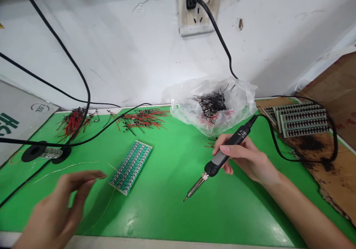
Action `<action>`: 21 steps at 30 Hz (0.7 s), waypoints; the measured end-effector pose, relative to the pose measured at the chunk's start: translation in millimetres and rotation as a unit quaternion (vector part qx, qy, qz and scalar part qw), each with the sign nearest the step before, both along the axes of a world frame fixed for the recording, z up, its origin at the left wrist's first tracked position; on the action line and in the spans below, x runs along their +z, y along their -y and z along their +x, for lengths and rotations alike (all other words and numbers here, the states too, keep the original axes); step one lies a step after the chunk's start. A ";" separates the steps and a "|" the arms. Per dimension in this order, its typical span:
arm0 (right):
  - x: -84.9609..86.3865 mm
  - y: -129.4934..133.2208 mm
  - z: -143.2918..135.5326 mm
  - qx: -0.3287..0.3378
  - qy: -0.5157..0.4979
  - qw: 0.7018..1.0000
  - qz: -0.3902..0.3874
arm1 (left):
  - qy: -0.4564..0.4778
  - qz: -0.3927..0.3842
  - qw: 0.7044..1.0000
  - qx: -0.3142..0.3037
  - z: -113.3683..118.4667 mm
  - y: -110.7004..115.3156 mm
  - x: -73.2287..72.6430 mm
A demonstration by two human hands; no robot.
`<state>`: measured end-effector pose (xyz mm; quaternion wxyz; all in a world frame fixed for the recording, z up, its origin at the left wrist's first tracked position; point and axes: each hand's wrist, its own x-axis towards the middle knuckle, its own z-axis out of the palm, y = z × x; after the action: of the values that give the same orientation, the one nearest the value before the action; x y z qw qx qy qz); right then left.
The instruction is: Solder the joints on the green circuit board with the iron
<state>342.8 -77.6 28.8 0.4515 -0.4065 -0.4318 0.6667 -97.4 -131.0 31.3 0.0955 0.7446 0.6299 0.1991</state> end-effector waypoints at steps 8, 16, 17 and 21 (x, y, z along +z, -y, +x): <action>6.8 4.8 0.1 0.017 0.004 1.000 0.001 | 0.048 0.021 0.999 -0.005 53.6 -5.0 -19.6; 5.2 3.7 1.5 0.014 0.021 1.000 0.003 | 0.095 -0.003 0.992 -0.083 94.2 -6.6 -22.2; 5.2 3.8 1.4 0.015 0.022 1.000 0.003 | 0.097 -0.009 0.991 -0.093 97.0 -5.8 -21.0; 6.4 4.3 0.4 0.022 0.022 1.000 0.000 | 0.070 0.016 0.993 -0.093 94.6 -0.5 -8.5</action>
<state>343.2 -81.9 35.1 0.4273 -0.4114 -0.4502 0.6674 -2.8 -130.5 22.8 0.1453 0.7855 0.5466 0.2513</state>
